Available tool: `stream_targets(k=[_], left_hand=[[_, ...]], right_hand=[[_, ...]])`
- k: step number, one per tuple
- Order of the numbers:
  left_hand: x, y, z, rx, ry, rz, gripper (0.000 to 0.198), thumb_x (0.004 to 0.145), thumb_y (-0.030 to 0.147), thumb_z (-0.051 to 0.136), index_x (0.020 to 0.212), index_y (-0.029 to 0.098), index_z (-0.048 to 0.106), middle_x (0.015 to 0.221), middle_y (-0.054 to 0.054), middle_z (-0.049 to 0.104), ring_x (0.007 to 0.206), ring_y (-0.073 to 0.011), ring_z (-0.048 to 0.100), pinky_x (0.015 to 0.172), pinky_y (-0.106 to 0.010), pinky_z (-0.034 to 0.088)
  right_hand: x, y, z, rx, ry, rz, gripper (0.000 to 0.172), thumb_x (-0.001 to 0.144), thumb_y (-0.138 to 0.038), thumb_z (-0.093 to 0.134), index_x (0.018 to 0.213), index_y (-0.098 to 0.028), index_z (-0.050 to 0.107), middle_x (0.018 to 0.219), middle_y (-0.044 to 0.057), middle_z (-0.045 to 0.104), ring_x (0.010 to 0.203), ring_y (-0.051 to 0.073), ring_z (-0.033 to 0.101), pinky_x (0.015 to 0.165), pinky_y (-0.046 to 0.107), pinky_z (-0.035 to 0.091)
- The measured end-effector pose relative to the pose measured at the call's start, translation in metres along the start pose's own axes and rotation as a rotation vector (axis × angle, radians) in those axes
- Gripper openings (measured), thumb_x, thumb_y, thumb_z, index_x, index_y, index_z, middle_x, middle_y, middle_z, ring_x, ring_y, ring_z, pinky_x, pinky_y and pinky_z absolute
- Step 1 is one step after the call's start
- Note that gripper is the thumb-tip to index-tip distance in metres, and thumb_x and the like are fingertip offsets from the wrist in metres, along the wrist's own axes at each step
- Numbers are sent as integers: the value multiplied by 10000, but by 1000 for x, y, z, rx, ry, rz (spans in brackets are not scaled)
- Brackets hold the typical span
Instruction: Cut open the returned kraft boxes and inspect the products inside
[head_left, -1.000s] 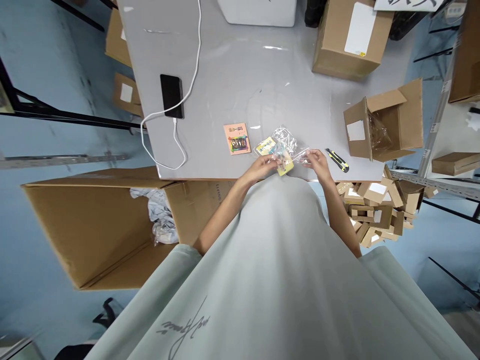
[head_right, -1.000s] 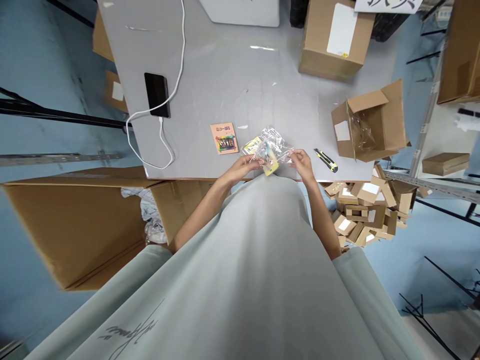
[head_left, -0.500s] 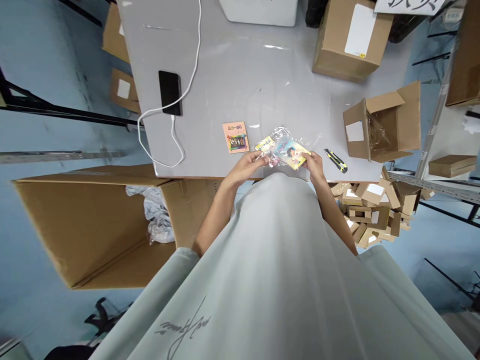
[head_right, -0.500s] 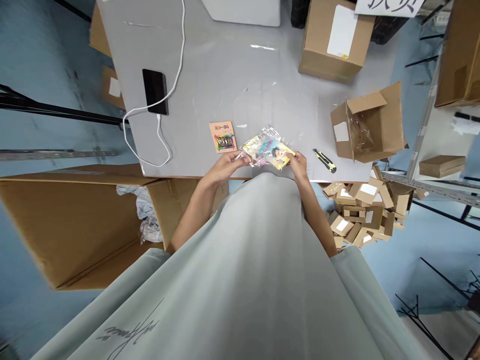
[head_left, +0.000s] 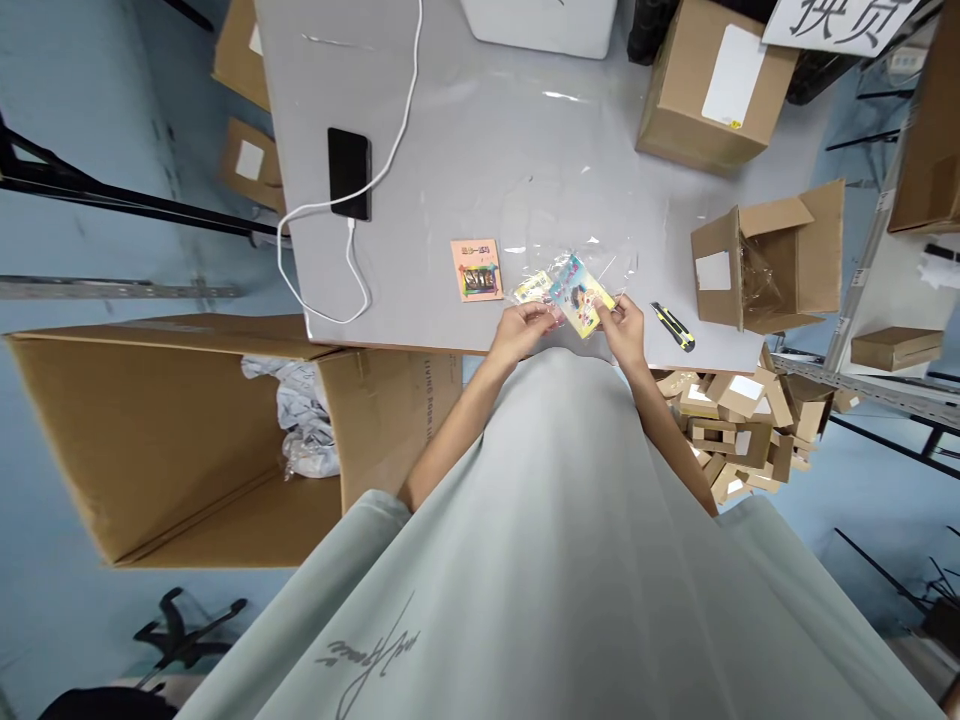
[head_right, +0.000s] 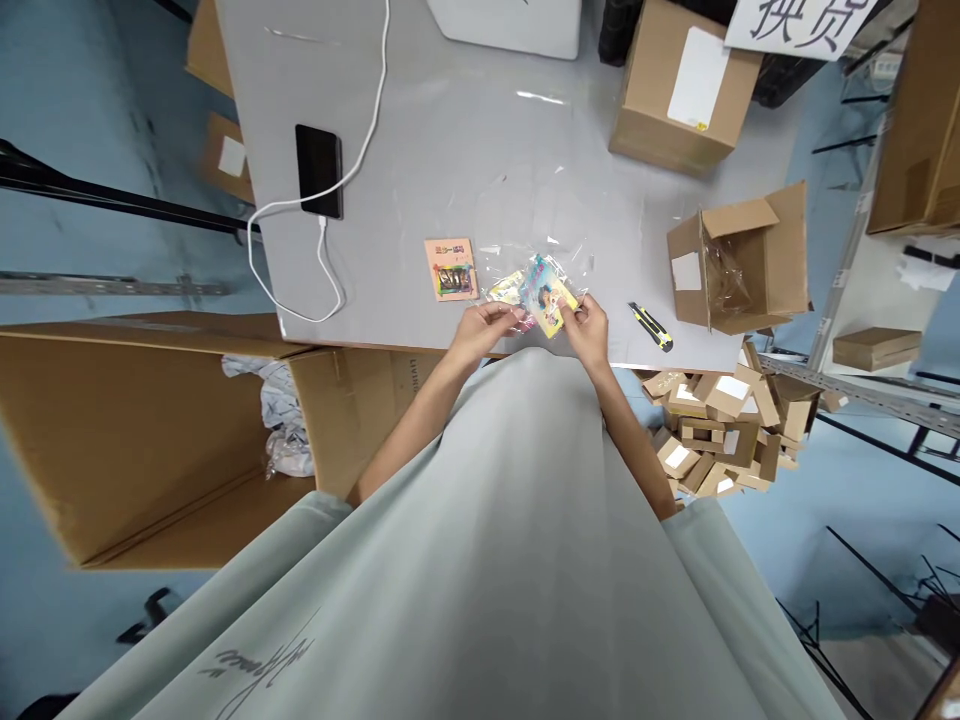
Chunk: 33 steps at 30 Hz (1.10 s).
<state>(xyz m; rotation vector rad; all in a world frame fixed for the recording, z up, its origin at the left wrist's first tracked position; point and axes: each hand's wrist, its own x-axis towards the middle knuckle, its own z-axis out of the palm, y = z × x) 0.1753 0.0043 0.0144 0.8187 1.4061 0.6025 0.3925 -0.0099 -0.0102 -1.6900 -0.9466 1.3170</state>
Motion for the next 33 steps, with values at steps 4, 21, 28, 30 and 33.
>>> stream_targets(k=[4, 21, 28, 30, 33], left_hand=[[1, 2, -8, 4, 22, 10, 428, 856, 611, 881, 888, 203, 757, 1055, -101, 865, 1080, -285, 821, 957, -389, 671], [18, 2, -118, 154, 153, 67, 310, 740, 311, 973, 934, 162, 783, 809, -60, 830, 700, -227, 813, 785, -374, 719], [23, -3, -139, 176, 37, 24, 503, 652, 390, 1119, 923, 180, 751, 769, -57, 819, 541, -195, 729, 647, -366, 686], [23, -1, -147, 142, -22, -9, 563, 606, 438, 1146, 926, 181, 761, 764, -70, 822, 519, -188, 708, 616, -358, 671], [20, 3, -161, 89, -83, -25, 617, 561, 500, 1160, 936, 184, 784, 800, -93, 840, 509, -174, 691, 578, -335, 642]], right_hand=[[5, 3, -8, -18, 64, 22, 575, 864, -821, 784, 942, -283, 596, 1010, 61, 801, 1015, 283, 819, 781, 386, 736], [-2, -22, -66, 15, -74, -19, 684, 749, -882, 907, 1006, -270, 740, 927, 42, 854, 930, 293, 833, 902, 464, 711], [-9, -38, -83, 12, -135, -16, 594, 776, -799, 937, 961, -264, 756, 855, 27, 810, 802, 236, 758, 795, 399, 677], [-12, -41, -85, 12, -138, -7, 592, 776, -799, 935, 955, -265, 754, 833, 21, 790, 772, 227, 739, 779, 395, 672], [-15, -47, -83, 9, -157, 1, 593, 778, -811, 938, 945, -274, 750, 815, 15, 771, 760, 228, 729, 767, 398, 673]])
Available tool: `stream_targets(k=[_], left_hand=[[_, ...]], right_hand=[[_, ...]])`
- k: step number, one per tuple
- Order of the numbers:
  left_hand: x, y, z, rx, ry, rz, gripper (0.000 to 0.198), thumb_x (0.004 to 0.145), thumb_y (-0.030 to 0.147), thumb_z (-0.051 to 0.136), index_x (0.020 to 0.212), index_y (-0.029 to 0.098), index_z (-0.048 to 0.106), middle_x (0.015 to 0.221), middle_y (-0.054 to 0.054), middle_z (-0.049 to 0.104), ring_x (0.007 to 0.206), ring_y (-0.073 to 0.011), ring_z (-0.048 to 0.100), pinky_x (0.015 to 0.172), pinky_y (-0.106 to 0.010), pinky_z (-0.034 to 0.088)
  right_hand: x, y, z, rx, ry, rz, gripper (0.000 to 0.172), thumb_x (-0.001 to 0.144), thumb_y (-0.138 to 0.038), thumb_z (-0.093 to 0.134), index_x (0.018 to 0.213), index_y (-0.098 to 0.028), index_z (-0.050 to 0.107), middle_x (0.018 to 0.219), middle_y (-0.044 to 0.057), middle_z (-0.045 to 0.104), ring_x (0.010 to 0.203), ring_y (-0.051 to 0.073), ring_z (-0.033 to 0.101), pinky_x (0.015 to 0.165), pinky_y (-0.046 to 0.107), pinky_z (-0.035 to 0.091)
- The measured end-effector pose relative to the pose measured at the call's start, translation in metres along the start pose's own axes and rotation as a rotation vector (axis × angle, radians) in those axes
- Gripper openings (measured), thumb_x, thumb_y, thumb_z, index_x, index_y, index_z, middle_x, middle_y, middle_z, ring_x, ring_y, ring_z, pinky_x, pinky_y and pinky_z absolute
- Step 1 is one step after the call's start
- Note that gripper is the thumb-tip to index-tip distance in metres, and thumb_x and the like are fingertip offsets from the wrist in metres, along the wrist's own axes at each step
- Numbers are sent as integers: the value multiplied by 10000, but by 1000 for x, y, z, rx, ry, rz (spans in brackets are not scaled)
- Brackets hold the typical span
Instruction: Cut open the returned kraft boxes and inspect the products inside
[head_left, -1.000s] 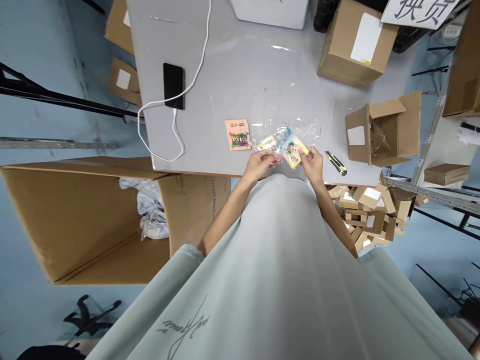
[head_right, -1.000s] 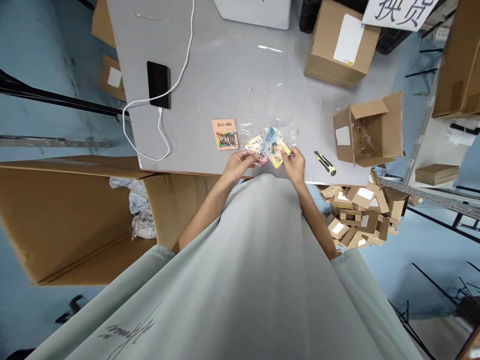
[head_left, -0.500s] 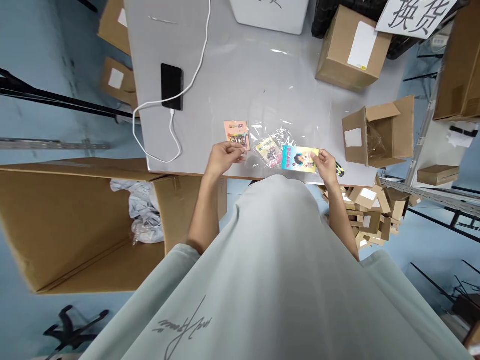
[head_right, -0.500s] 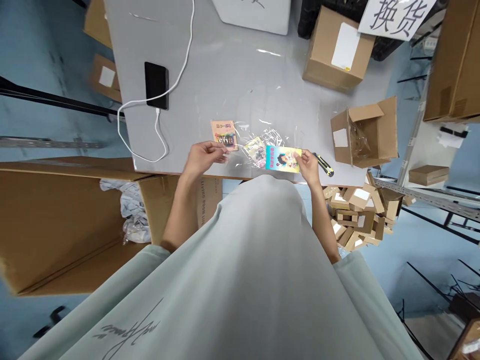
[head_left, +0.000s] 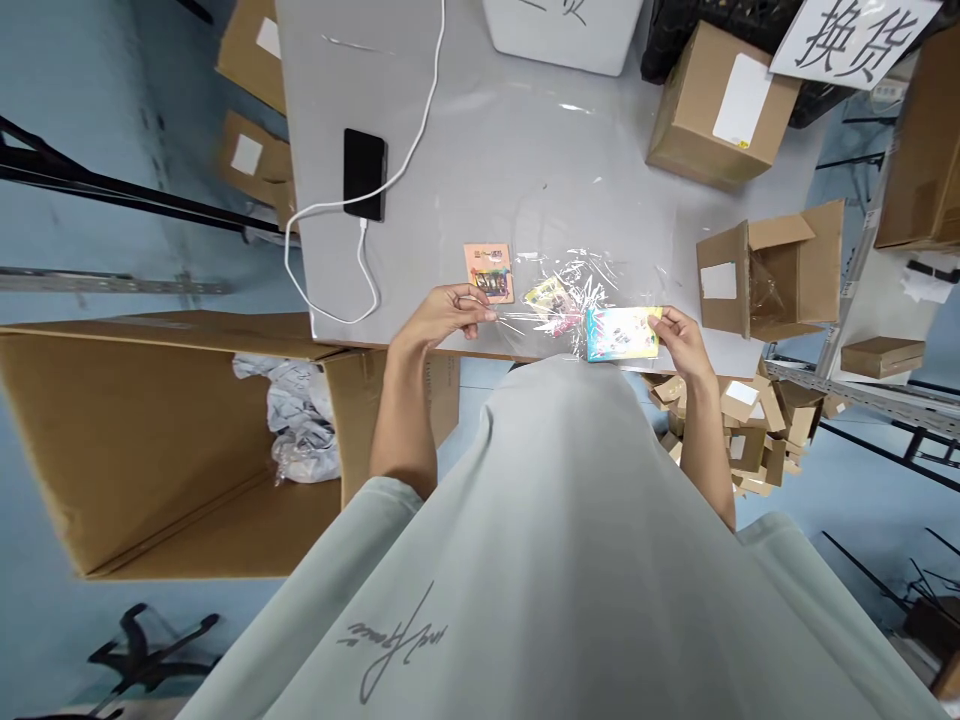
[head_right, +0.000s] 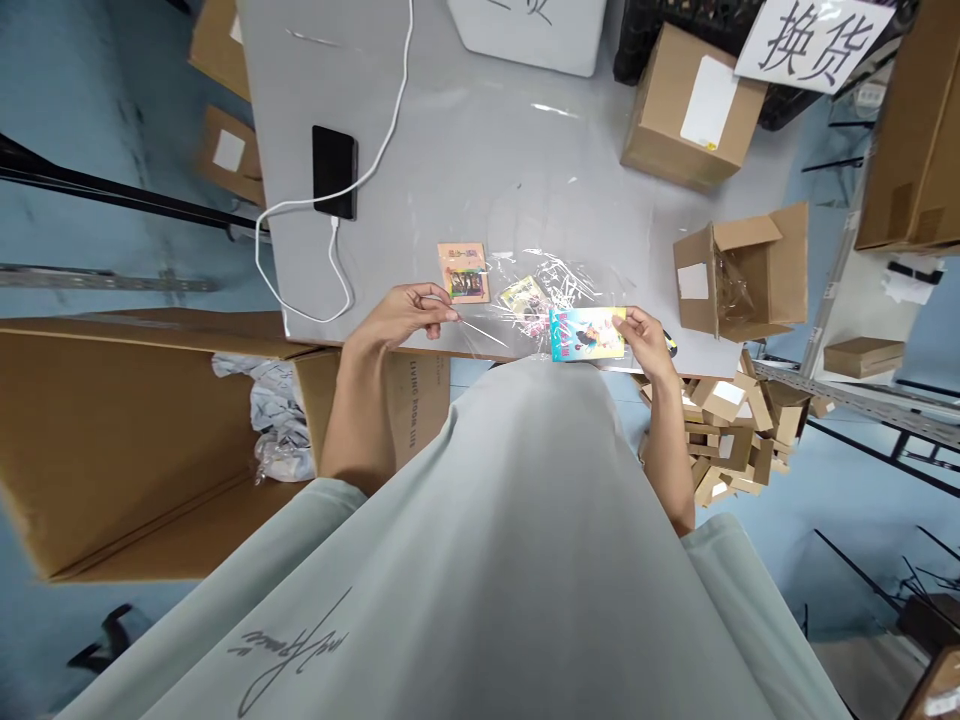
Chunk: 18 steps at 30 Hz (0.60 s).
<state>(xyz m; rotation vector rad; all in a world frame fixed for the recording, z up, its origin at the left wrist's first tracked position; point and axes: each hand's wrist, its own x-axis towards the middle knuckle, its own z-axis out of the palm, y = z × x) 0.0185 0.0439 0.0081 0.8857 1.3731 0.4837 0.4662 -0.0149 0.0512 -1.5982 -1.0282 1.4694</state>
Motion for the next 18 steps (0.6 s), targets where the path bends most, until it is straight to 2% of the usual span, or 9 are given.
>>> stream_targets(k=[4, 6, 9, 11, 13, 15, 18], left_hand=[[-8, 7, -15, 1, 25, -11, 618, 586, 459, 1154, 1029, 176, 828, 820, -106, 849, 601, -222, 768, 634, -349, 676], [-14, 12, -23, -4, 99, 0, 574, 645, 442, 1127, 1064, 184, 831, 850, -104, 860, 660, -239, 802, 678, -363, 702], [-29, 24, -31, -53, 233, 62, 490, 742, 460, 1061, 1078, 193, 824, 948, -106, 886, 689, -221, 815, 740, -379, 732], [-44, 36, -31, -101, 258, 123, 472, 799, 490, 1022, 1099, 185, 825, 1022, -122, 895, 753, -237, 848, 829, -425, 753], [-60, 51, -25, -135, 201, 179, 477, 857, 535, 983, 1136, 177, 834, 1104, -140, 897, 895, -296, 889, 946, -508, 755], [-72, 65, -12, -134, 90, 203, 485, 918, 575, 939, 1182, 178, 850, 1209, -154, 892, 1069, -355, 893, 1059, -582, 730], [-72, 75, 15, -88, -66, 184, 468, 950, 553, 925, 1231, 182, 871, 1345, -163, 867, 1227, -370, 858, 1181, -604, 676]], right_hand=[[-1, -6, 9, -17, -37, -20, 587, 804, -804, 943, 915, -268, 729, 785, 6, 729, 766, 221, 718, 760, 378, 663], [-1, -8, 12, -11, -32, -39, 578, 828, -794, 934, 911, -265, 718, 788, 4, 715, 766, 212, 708, 766, 366, 653], [-2, -11, 11, 5, -1, -60, 558, 859, -783, 914, 948, -264, 727, 821, 8, 728, 775, 203, 706, 773, 354, 645], [-2, -13, 7, -1, 10, -62, 550, 864, -772, 915, 965, -263, 733, 833, 9, 739, 787, 199, 710, 773, 344, 643], [-3, -15, 4, -9, 9, -64, 553, 856, -763, 928, 964, -258, 732, 832, 8, 747, 797, 195, 713, 770, 331, 643], [-4, -18, 3, -11, 10, -73, 561, 850, -764, 935, 964, -254, 732, 831, 6, 752, 799, 189, 715, 769, 319, 643], [-6, -22, 6, -19, 21, -90, 573, 848, -775, 932, 958, -250, 729, 831, 4, 749, 792, 182, 710, 765, 309, 638]])
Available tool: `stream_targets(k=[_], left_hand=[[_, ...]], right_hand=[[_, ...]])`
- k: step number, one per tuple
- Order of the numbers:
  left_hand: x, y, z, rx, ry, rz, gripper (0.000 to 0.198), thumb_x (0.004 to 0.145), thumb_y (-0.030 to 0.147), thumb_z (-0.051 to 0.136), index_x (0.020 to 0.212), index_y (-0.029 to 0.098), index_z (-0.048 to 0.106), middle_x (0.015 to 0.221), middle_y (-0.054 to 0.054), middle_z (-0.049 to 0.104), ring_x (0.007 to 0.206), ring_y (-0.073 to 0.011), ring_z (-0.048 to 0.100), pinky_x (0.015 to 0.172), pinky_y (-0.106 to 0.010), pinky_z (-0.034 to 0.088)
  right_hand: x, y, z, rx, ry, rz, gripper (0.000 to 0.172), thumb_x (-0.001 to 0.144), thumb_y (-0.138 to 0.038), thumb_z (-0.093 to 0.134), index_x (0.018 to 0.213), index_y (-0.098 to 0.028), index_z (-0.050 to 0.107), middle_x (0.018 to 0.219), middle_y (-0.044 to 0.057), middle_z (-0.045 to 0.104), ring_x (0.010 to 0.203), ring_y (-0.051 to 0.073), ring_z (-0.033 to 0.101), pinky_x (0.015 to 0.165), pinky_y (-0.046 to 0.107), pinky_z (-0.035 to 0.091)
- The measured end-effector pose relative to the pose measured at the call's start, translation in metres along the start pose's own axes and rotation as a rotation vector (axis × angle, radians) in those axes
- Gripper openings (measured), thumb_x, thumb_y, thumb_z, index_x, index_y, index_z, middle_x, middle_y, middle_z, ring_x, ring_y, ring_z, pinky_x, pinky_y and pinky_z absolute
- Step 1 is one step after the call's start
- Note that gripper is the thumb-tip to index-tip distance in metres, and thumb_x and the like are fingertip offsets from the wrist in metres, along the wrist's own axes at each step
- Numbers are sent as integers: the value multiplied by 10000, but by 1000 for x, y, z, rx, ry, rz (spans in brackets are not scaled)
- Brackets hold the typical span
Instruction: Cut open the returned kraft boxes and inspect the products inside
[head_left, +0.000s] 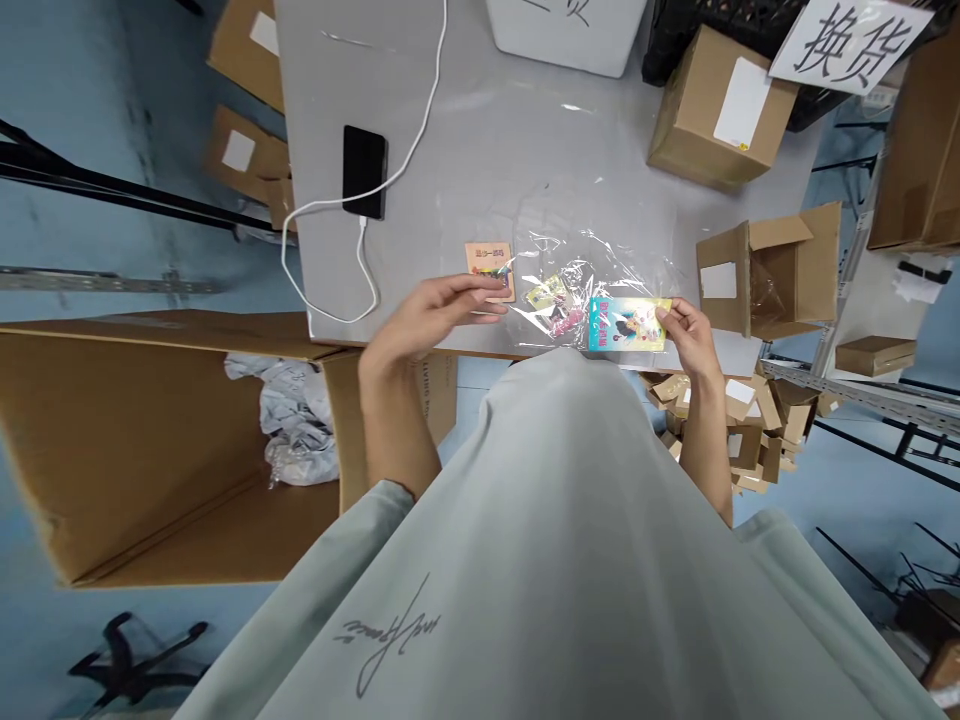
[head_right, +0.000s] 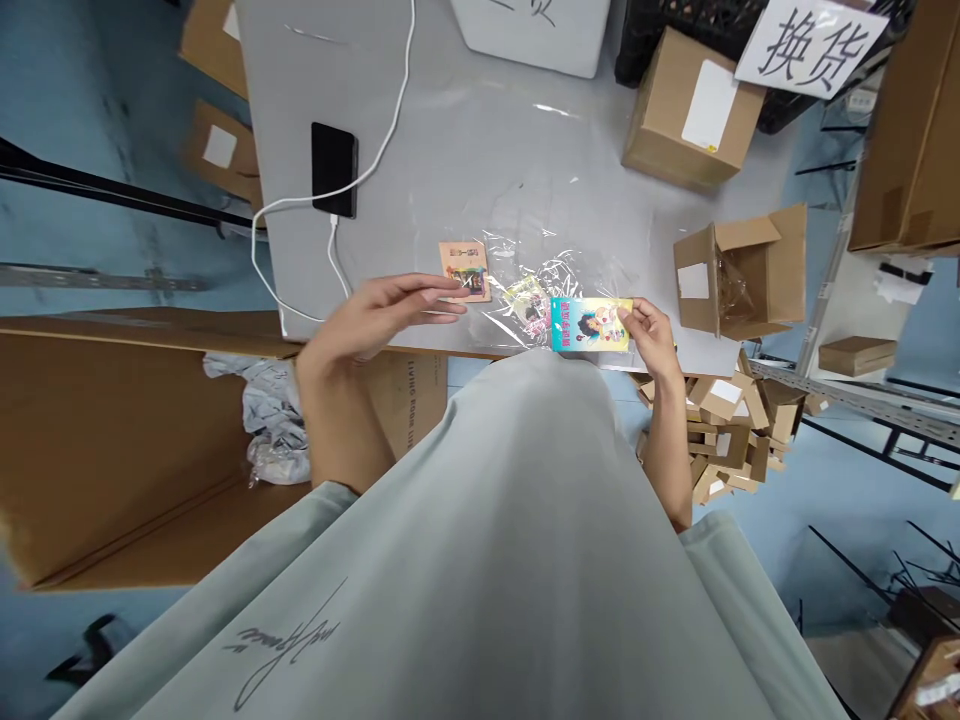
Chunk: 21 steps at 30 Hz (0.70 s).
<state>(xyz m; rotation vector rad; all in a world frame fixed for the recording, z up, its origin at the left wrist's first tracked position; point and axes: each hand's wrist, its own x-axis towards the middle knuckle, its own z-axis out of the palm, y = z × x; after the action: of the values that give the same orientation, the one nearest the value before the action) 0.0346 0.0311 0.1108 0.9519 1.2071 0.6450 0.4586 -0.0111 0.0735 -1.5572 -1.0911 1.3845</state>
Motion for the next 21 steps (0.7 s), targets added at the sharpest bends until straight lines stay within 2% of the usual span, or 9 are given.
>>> stream_targets(k=[5, 9, 12, 16, 18, 21], left_hand=[[24, -22, 31, -100, -146, 8, 364, 936, 458, 916, 1193, 200, 899, 1367, -156, 865, 1336, -384, 816, 1239, -604, 634], [31, -34, 42, -190, -214, -33, 343, 932, 449, 927, 1145, 183, 887, 1409, -189, 845, 1288, -395, 834, 1152, -602, 683], [35, -34, 47, -141, -263, -91, 431, 908, 459, 972, 1234, 198, 865, 1436, -184, 835, 1209, -358, 857, 1073, -551, 720], [41, -32, 56, -57, -358, -168, 594, 805, 468, 1054, 1295, 194, 860, 1232, -150, 887, 1079, -332, 875, 914, -445, 751], [42, -31, 58, -44, -392, -202, 597, 791, 469, 1064, 1268, 169, 865, 1111, -144, 888, 998, -333, 880, 859, -435, 747], [41, -31, 59, -51, -369, -211, 553, 821, 478, 1042, 1232, 154, 864, 1086, -138, 878, 927, -299, 871, 826, -406, 730]], right_hand=[[-4, -7, 11, -5, -12, 0, 606, 832, -815, 929, 939, -257, 719, 857, 8, 758, 804, 184, 703, 757, 306, 628], [-5, -11, 19, 1, -48, 16, 639, 813, -845, 930, 949, -256, 722, 845, 7, 747, 819, 193, 710, 760, 309, 628], [-4, -14, 26, 3, -77, 37, 664, 804, -872, 922, 958, -252, 740, 824, 11, 744, 846, 211, 734, 783, 327, 647], [-4, -14, 34, 41, -129, 59, 663, 796, -859, 939, 1005, -246, 794, 872, 26, 806, 850, 217, 764, 840, 357, 675], [-4, -12, 35, 57, -125, 65, 653, 794, -842, 952, 1021, -246, 812, 912, 33, 841, 853, 218, 779, 865, 368, 685], [-4, -8, 32, 58, -77, 73, 659, 789, -852, 948, 1020, -247, 828, 934, 43, 869, 885, 238, 806, 871, 379, 696]])
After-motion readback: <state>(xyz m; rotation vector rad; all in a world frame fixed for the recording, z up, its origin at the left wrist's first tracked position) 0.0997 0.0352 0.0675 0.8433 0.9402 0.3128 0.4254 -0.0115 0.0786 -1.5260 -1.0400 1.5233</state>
